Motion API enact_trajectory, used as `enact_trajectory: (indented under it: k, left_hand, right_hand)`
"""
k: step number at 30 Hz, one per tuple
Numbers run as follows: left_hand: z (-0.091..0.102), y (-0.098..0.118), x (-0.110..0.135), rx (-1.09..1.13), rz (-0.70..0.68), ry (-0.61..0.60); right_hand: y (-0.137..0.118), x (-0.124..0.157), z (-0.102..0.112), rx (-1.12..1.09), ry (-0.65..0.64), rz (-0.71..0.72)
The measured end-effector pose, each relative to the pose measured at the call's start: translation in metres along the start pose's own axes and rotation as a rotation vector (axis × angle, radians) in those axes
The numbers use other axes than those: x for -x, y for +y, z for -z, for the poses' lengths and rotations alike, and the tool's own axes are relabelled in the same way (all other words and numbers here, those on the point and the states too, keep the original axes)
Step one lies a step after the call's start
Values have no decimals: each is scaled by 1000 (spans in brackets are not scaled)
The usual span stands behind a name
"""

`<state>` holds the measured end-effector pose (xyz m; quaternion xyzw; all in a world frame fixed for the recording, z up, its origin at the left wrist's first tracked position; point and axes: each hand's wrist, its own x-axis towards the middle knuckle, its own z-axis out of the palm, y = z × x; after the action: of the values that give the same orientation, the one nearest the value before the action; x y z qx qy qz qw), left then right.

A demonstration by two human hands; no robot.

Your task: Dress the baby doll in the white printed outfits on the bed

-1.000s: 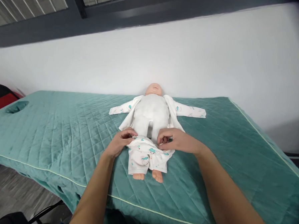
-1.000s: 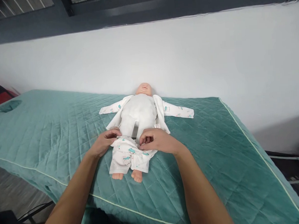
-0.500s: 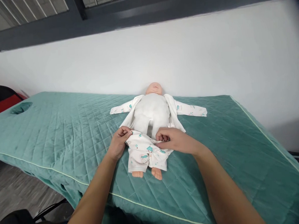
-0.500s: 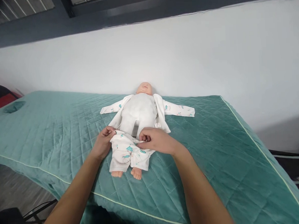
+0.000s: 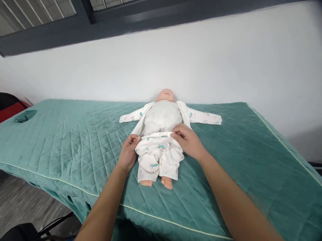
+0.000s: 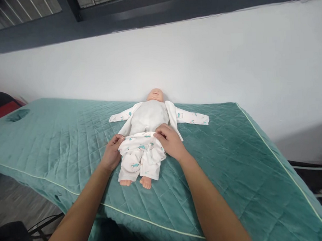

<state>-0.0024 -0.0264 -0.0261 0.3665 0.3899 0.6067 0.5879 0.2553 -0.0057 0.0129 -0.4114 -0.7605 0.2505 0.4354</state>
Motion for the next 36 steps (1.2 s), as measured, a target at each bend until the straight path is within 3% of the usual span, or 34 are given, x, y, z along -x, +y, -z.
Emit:
enact_trajectory:
  k: [5, 8, 12, 16, 24, 31, 36]
  left_hand:
    - [-5, 0, 1, -121, -4, -18]
    - [-9, 1, 2, -186, 2, -37]
    - [-9, 5, 3, -259, 23, -50]
    - [-6, 13, -4, -383, 20, -115]
    - [-15, 24, -44, -512, -158, -81]
    - [-24, 14, -78, -430, -210, 3]
    - [-22, -3, -83, -393, -205, 79]
  right_hand:
    - [18, -13, -3, 156, 253, 30]
    - [24, -18, -6, 177, 324, 22]
    - [27, -13, -9, 91, 311, -65]
    - [28, -5, -6, -55, 218, -143]
    - [33, -6, 1, 13, 194, 31]
    - [36, -3, -3, -57, 250, -65]
    - [37, -3, -6, -44, 332, -215]
